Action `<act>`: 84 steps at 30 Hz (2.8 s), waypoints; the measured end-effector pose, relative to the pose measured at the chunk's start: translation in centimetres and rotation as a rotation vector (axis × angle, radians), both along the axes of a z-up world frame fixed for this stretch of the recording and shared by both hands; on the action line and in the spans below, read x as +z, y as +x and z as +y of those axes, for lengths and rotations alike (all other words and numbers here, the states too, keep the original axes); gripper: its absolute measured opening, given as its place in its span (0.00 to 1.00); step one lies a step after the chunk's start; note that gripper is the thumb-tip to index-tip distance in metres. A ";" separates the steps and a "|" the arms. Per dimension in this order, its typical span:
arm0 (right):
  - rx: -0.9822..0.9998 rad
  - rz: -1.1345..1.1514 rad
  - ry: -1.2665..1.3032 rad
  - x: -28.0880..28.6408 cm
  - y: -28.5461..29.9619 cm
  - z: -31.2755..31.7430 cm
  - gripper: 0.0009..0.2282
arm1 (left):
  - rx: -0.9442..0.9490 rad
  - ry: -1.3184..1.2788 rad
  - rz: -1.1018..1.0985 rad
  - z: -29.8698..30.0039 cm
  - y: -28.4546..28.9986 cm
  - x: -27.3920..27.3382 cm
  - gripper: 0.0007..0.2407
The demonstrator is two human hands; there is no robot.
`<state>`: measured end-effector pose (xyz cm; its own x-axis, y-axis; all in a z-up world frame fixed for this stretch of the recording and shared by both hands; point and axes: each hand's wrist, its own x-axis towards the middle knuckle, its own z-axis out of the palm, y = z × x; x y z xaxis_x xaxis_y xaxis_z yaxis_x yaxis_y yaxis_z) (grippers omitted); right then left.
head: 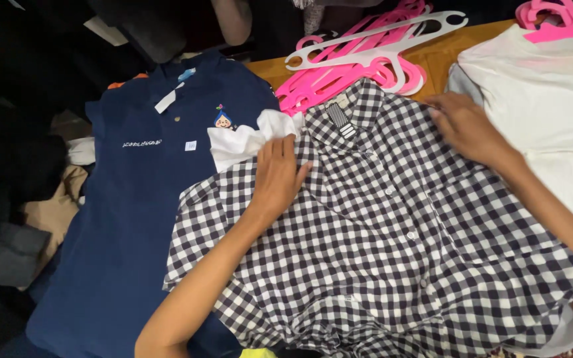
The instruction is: The person places a white t-shirt onto a pink hanger and smooths it out. They then pick up a black and white checkered shirt, button it up, and place it onto a white hanger.
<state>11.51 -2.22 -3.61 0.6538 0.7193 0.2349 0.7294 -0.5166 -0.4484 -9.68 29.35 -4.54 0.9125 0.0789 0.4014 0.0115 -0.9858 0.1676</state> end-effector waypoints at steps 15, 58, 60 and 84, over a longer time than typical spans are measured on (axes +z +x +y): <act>0.033 0.432 0.554 -4.7 1.9 2.2 0.08 | -0.269 -0.749 0.043 -1.6 -2.2 6.1 0.11; -0.351 -0.208 -0.218 1.7 0.6 -7.0 0.28 | 0.142 -0.131 -0.134 4.7 -1.3 5.9 0.16; -0.296 -0.077 -0.198 4.0 -3.0 -3.2 0.24 | 0.091 -0.079 -0.154 2.1 -0.8 5.6 0.16; -0.063 0.403 -0.179 -3.4 -11.4 5.9 0.02 | -0.382 -0.427 0.231 -7.2 1.5 -5.0 0.05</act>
<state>0.11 3.67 -6.97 0.7118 0.6808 -0.1726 0.4788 -0.6501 -0.5900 -8.21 22.18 -9.54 0.9675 -0.1604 0.1954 -0.2461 -0.7741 0.5832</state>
